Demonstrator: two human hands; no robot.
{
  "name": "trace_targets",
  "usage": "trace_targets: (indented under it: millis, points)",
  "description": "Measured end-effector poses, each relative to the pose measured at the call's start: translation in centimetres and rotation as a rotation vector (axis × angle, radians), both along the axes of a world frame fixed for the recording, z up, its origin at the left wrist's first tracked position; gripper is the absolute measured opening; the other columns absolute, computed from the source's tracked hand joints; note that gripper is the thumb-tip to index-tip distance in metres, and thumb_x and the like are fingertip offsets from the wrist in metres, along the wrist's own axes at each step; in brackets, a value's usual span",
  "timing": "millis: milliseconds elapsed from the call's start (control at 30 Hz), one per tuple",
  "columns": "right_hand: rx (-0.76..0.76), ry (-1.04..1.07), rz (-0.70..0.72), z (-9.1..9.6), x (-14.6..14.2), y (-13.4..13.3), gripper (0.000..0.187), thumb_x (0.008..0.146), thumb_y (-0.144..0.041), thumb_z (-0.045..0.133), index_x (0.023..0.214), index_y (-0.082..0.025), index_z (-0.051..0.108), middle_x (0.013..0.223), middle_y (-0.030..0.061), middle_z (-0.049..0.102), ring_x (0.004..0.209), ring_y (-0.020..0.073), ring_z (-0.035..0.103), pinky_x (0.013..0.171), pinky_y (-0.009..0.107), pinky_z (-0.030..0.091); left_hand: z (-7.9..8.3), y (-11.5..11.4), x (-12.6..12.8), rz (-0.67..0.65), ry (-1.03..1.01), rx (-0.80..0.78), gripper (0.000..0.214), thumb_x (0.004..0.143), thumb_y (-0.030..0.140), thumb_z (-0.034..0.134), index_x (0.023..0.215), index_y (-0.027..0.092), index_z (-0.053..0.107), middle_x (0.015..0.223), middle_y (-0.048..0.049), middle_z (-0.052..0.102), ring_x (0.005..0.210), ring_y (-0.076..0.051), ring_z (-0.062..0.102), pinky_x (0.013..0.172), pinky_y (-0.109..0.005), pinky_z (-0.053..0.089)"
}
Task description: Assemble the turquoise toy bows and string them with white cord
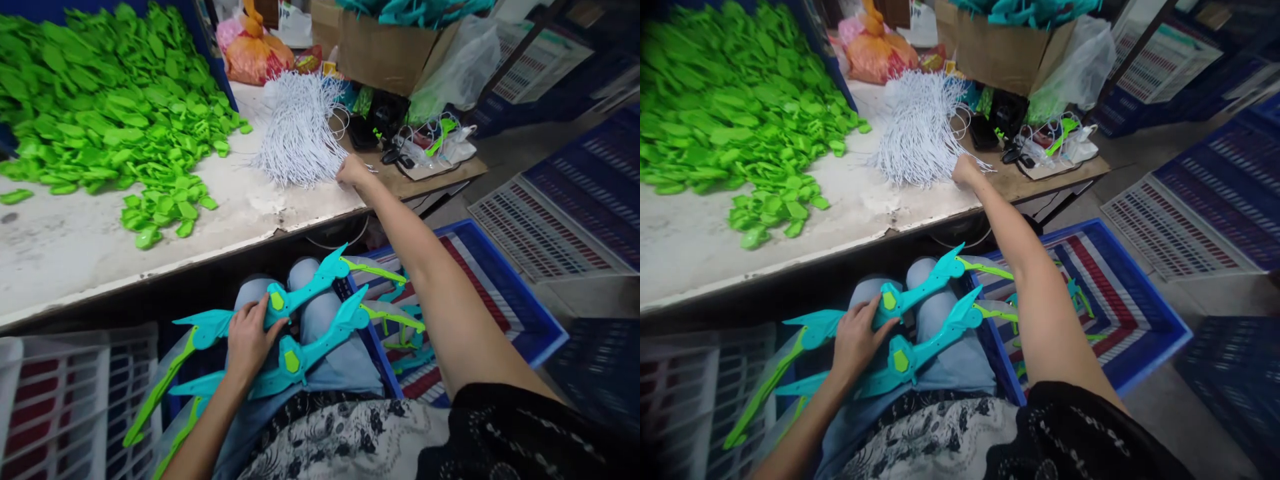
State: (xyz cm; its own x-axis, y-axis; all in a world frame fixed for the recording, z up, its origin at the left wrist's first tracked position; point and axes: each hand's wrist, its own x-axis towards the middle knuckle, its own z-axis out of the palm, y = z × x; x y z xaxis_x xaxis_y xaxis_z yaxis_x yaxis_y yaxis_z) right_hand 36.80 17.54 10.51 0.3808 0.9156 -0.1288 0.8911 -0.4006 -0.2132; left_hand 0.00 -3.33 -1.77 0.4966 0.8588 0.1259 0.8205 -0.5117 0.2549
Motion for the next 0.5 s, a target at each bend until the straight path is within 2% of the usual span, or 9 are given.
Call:
trace_targets:
  millis: [167, 233, 300, 400, 500]
  points:
    - [-0.133, 0.119, 0.105, 1.1, 1.2, -4.2, 0.02, 0.066, -0.009, 0.067, 0.084, -0.007, 0.073, 0.075, 0.0069, 0.07, 0.071, 0.0155, 0.062, 0.068, 0.023, 0.049, -0.2, 0.2, -0.1, 0.006, -0.002, 0.0, 0.061, 0.085, 0.055, 0.049, 0.131, 0.014, 0.05, 0.103, -0.015, 0.066, 0.102, -0.031, 0.055, 0.084, -0.039, 0.04]
    - [-0.195, 0.181, 0.143, 1.2, 1.9, -6.1, 0.016, 0.067, -0.01, 0.066, 0.082, -0.008, 0.073, 0.068, 0.0043, 0.068, 0.063, 0.0123, 0.058, 0.062, 0.021, 0.046, -0.3, 0.1, -0.1, 0.001, -0.009, 0.013, 0.061, 0.085, 0.054, 0.048, 0.131, 0.014, 0.05, 0.102, -0.0149, 0.066, 0.103, -0.031, 0.054, 0.085, -0.04, 0.04]
    - [-0.195, 0.216, 0.161, 1.3, 2.3, -7.1, 0.016, 0.07, -0.013, 0.065, 0.084, -0.009, 0.073, 0.066, 0.0029, 0.067, 0.059, 0.0106, 0.056, 0.059, 0.02, 0.044, -0.4, 0.2, 0.0, -0.008, -0.013, 0.021, 0.06, 0.086, 0.054, 0.048, 0.131, 0.015, 0.05, 0.102, -0.0147, 0.066, 0.103, -0.032, 0.054, 0.086, -0.04, 0.039]
    - [-0.103, 0.197, 0.145, 1.0, 2.0, -6.8, 0.022, 0.076, -0.026, 0.064, 0.088, -0.01, 0.073, 0.07, 0.005, 0.067, 0.064, 0.0122, 0.058, 0.061, 0.022, 0.045, -0.5, 0.2, 0.2, -0.018, -0.004, 0.015, 0.061, 0.086, 0.054, 0.048, 0.132, 0.014, 0.049, 0.102, -0.0146, 0.066, 0.103, -0.031, 0.054, 0.085, -0.04, 0.039]
    - [-0.029, 0.079, 0.129, 0.1, 0.9, -4.8, 0.033, 0.077, -0.039, 0.063, 0.085, -0.008, 0.072, 0.078, 0.0104, 0.069, 0.078, 0.0188, 0.063, 0.072, 0.027, 0.049, -0.5, 0.2, 0.4, -0.019, 0.007, 0.014, 0.063, 0.086, 0.055, 0.048, 0.133, 0.013, 0.048, 0.101, -0.0146, 0.066, 0.102, -0.031, 0.054, 0.085, -0.04, 0.039]
